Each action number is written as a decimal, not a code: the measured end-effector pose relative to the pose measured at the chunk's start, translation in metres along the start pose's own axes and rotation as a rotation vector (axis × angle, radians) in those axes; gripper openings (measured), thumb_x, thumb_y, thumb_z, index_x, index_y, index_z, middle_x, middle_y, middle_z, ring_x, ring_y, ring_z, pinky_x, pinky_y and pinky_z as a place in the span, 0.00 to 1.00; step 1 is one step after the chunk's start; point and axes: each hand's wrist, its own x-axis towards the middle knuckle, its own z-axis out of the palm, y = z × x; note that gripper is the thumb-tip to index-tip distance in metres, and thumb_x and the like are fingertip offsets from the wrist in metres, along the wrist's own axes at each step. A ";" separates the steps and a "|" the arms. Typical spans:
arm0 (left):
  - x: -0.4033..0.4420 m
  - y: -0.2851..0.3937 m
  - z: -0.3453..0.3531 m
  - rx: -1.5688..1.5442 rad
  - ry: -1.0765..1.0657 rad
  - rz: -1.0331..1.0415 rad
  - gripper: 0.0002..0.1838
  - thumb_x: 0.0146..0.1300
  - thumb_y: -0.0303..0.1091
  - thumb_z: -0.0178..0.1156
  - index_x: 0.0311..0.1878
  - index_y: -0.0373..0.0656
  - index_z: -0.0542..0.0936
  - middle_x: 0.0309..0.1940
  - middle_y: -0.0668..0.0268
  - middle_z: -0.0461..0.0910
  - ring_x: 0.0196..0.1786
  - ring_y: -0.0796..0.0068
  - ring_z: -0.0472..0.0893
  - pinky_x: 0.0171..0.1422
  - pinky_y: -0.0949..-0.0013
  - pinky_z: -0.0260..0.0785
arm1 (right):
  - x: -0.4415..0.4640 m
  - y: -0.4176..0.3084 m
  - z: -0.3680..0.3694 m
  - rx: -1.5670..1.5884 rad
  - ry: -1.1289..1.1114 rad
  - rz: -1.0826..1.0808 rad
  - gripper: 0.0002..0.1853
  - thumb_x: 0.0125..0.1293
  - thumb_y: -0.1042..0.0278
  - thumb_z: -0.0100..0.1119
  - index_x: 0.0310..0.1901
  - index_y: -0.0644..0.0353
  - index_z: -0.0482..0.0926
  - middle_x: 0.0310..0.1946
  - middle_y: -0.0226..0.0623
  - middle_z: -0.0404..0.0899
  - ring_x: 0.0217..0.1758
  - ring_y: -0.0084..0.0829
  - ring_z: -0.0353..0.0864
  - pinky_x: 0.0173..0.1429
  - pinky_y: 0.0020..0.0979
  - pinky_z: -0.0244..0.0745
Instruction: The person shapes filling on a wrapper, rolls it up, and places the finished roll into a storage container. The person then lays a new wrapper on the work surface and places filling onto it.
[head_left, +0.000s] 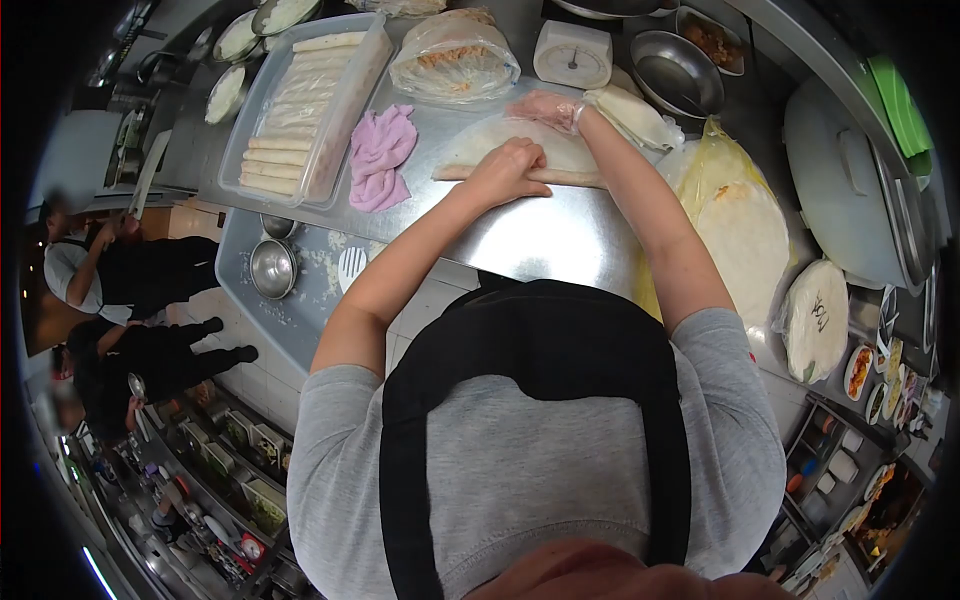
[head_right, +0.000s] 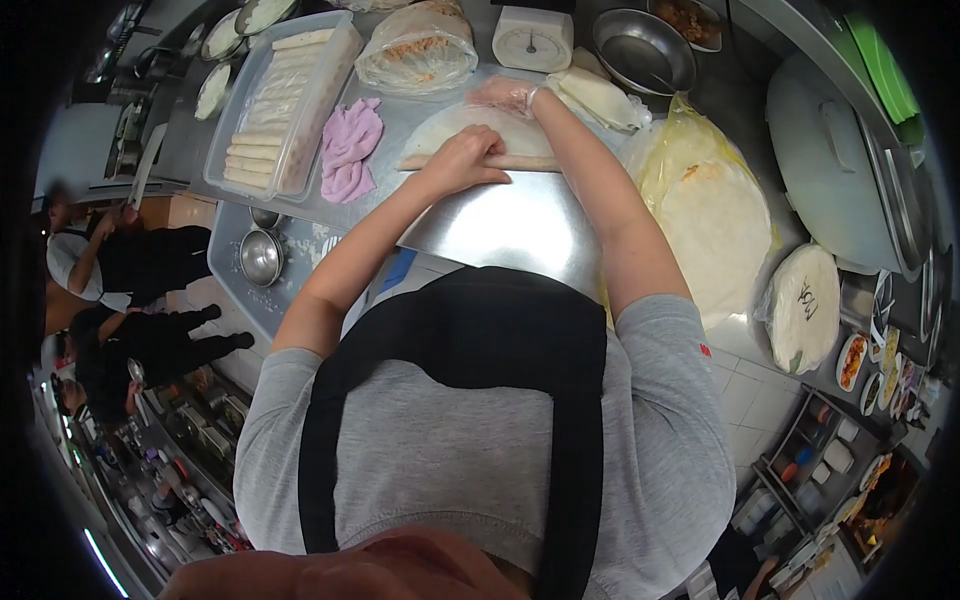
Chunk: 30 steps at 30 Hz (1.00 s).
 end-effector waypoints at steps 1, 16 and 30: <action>0.004 0.004 0.003 -0.040 0.005 0.007 0.19 0.44 0.38 0.73 0.34 0.39 0.77 0.33 0.57 0.78 0.42 0.58 0.77 0.47 0.60 0.70 | 0.002 0.001 -0.001 0.054 0.002 0.034 0.24 0.67 0.47 0.56 0.47 0.64 0.82 0.44 0.34 0.80 0.45 0.24 0.72 0.50 0.26 0.69; 0.023 0.032 0.032 -0.081 0.065 -0.012 0.20 0.45 0.41 0.73 0.35 0.39 0.77 0.35 0.55 0.78 0.43 0.54 0.78 0.48 0.57 0.70 | 0.009 -0.002 -0.010 -0.222 -0.113 0.048 0.23 0.68 0.49 0.55 0.54 0.60 0.80 0.52 0.32 0.75 0.49 0.22 0.72 0.53 0.24 0.69; 0.034 0.052 0.056 0.045 0.143 0.095 0.19 0.49 0.42 0.70 0.38 0.40 0.77 0.35 0.58 0.75 0.44 0.55 0.75 0.52 0.57 0.68 | 0.008 0.002 -0.008 0.164 -0.086 0.104 0.22 0.67 0.47 0.56 0.44 0.60 0.82 0.37 0.26 0.80 0.38 0.18 0.73 0.39 0.23 0.68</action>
